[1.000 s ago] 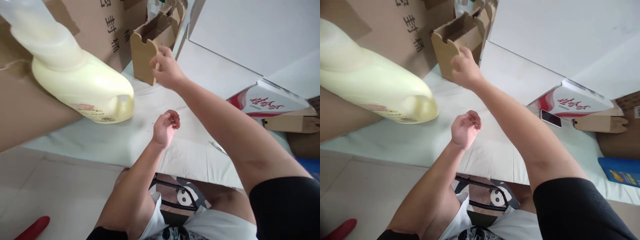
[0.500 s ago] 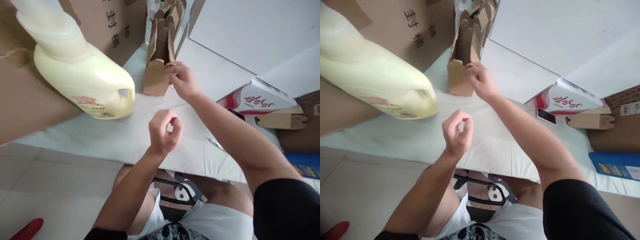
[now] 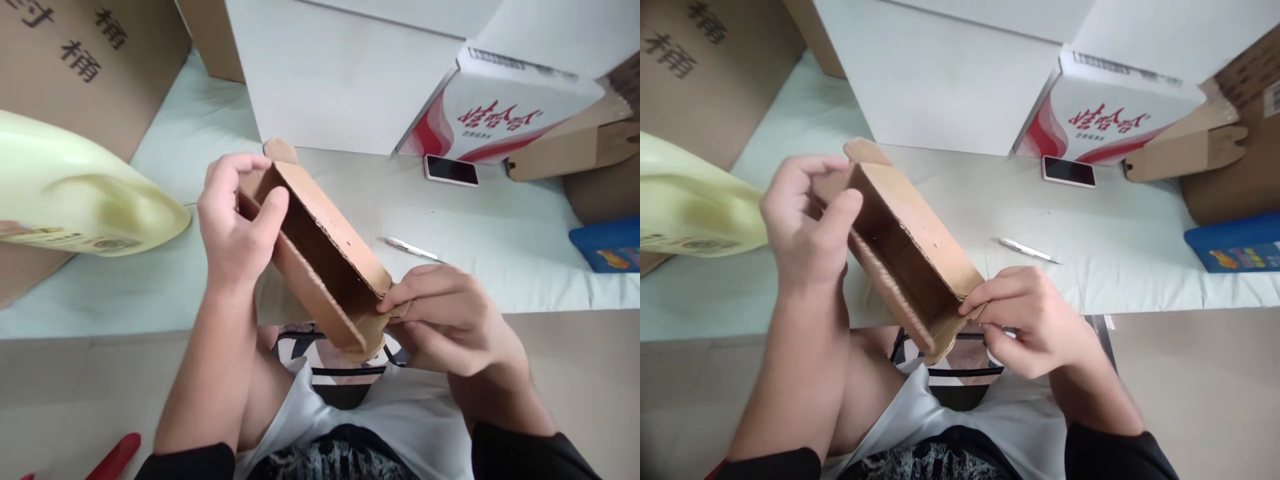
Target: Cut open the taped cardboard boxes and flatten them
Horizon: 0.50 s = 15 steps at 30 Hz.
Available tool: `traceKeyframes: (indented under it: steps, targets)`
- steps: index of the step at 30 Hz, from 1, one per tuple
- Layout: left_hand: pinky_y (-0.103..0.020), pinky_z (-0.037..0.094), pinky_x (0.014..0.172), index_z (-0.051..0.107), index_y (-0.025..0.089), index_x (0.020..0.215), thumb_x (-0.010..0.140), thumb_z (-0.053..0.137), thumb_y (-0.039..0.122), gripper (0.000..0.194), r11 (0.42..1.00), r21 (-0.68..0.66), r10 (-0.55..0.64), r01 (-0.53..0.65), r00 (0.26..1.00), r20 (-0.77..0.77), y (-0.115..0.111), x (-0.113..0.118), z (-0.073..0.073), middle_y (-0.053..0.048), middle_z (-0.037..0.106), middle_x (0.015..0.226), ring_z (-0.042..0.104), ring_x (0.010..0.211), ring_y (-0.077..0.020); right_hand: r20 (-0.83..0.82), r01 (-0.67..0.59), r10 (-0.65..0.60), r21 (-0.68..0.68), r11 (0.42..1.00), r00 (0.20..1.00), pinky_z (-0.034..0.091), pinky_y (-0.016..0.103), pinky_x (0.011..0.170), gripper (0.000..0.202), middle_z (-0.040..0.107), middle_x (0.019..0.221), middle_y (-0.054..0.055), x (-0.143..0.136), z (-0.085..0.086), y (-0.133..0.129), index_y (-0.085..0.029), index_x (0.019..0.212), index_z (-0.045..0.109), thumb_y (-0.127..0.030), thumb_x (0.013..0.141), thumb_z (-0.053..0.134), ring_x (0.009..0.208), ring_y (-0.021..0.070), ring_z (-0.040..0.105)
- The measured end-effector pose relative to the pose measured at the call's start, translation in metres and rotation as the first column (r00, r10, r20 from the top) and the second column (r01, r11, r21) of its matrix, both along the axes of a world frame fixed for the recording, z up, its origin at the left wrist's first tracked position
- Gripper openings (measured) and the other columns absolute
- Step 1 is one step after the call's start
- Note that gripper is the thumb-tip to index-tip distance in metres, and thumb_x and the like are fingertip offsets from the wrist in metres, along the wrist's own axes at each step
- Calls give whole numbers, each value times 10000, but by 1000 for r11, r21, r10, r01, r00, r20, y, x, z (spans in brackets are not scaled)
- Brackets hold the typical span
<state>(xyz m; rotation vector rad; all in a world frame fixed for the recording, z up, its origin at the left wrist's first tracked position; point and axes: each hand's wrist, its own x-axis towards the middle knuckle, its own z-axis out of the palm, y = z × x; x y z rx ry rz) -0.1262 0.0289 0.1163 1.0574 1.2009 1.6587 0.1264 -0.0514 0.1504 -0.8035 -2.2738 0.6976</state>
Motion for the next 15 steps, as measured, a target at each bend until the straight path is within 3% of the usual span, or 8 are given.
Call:
traceKeyframes:
  steps: [3,6,7,9,12,15]
  targets:
    - [-317,460,1116,684,212,754,649,619,59,196,981,193,36,-1,983,-180,10,9,-14,-16,690,950,625,1103,-205,98,104,-105,9,995,990,603,370,563,261,844,1122,46,18,5,-11,-280,874,741,-102,873,550,709,193,787]
    - [-390,496,1098,581,214,723,532,528,170,204,946,317,126,-74,981,-145,19,16,-23,-39,592,813,659,1034,-223,152,187,-187,16,982,971,652,355,671,256,829,1195,61,32,11,-16,-276,1088,732,-141,960,556,988,225,826]
    - [-421,526,1056,546,228,729,498,497,215,237,920,379,161,-101,978,-131,20,19,-24,-30,539,780,666,984,-232,162,204,-205,21,979,965,669,342,733,269,827,1202,67,36,11,-16,-258,1166,714,-145,978,557,1097,227,810]
    - [-446,582,881,556,230,836,480,446,244,373,907,373,217,-195,976,-17,20,26,-25,-31,498,865,662,933,-235,195,245,-248,41,969,949,676,325,824,303,798,1291,85,40,6,-14,-219,1283,671,-163,1004,569,1233,228,764]
    - [-502,597,815,514,245,877,489,434,247,396,891,363,275,-272,960,44,14,32,-27,-14,486,825,651,812,-232,228,251,-269,105,962,936,661,310,793,263,732,1419,107,40,-9,-9,-215,1281,668,-288,1036,607,1193,225,773]
    - [-555,610,858,456,270,865,541,476,259,325,903,362,260,-232,965,-31,10,29,-31,7,462,693,661,757,-246,154,257,-282,162,953,947,629,295,726,212,780,1245,97,37,-28,-4,-222,1094,670,-416,1053,596,986,188,786]
